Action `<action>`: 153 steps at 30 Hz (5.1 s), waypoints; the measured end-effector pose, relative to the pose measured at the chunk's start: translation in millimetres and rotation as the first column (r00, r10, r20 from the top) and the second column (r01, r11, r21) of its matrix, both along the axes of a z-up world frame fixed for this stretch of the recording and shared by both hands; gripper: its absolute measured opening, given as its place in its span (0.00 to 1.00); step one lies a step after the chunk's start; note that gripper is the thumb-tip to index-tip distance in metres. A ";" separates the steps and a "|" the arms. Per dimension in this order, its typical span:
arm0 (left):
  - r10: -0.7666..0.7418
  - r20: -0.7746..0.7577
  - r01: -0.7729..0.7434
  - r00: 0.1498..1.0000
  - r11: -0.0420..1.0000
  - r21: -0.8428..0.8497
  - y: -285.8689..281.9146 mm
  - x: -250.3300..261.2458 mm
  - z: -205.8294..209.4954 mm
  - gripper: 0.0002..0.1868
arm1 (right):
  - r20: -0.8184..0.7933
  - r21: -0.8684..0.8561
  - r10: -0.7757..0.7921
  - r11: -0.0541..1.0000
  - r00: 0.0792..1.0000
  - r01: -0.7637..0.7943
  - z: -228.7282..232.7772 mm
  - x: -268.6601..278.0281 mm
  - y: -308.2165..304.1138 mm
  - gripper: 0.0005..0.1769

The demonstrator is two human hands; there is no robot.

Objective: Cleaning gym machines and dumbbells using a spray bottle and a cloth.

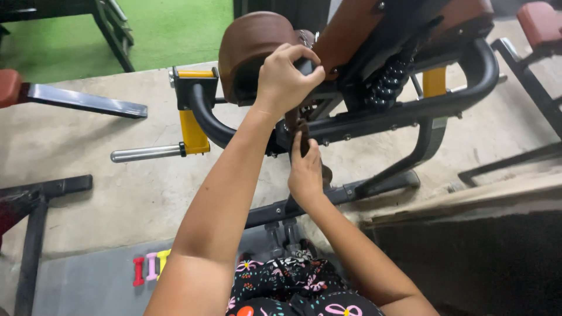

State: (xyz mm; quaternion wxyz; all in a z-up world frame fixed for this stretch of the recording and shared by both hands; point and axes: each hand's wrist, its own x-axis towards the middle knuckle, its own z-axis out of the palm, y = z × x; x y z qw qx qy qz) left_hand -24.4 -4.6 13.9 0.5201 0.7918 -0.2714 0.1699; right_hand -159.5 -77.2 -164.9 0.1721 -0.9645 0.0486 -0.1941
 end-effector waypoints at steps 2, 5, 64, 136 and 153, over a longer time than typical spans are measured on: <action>0.022 0.012 -0.022 1.000 1.000 0.014 -0.6 3.1 -1.1 0.10 | 0.039 -0.089 0.010 0.996 0.999 -0.006 -2.4 -8.7 7.3 0.52; 0.029 -0.002 -0.029 1.000 0.999 0.044 -2.2 4.1 0.9 0.10 | 0.176 -0.241 0.097 0.969 0.980 -0.052 4.7 -4.7 8.2 0.47; -0.348 -0.042 0.350 0.937 0.922 0.167 3.6 27.3 13.7 0.09 | 0.243 0.407 0.587 0.660 0.772 -0.631 7.4 105.9 -101.9 0.33; 0.085 0.284 -0.122 0.955 0.985 0.119 2.5 6.4 -24.8 0.29 | 0.064 0.941 0.638 0.217 0.768 -0.259 54.2 209.5 -115.9 0.24; 0.038 0.027 -0.037 0.999 0.999 -0.009 6.6 -18.7 4.4 0.24 | 0.356 0.444 0.107 0.855 0.928 -0.269 1.9 34.2 -27.6 0.23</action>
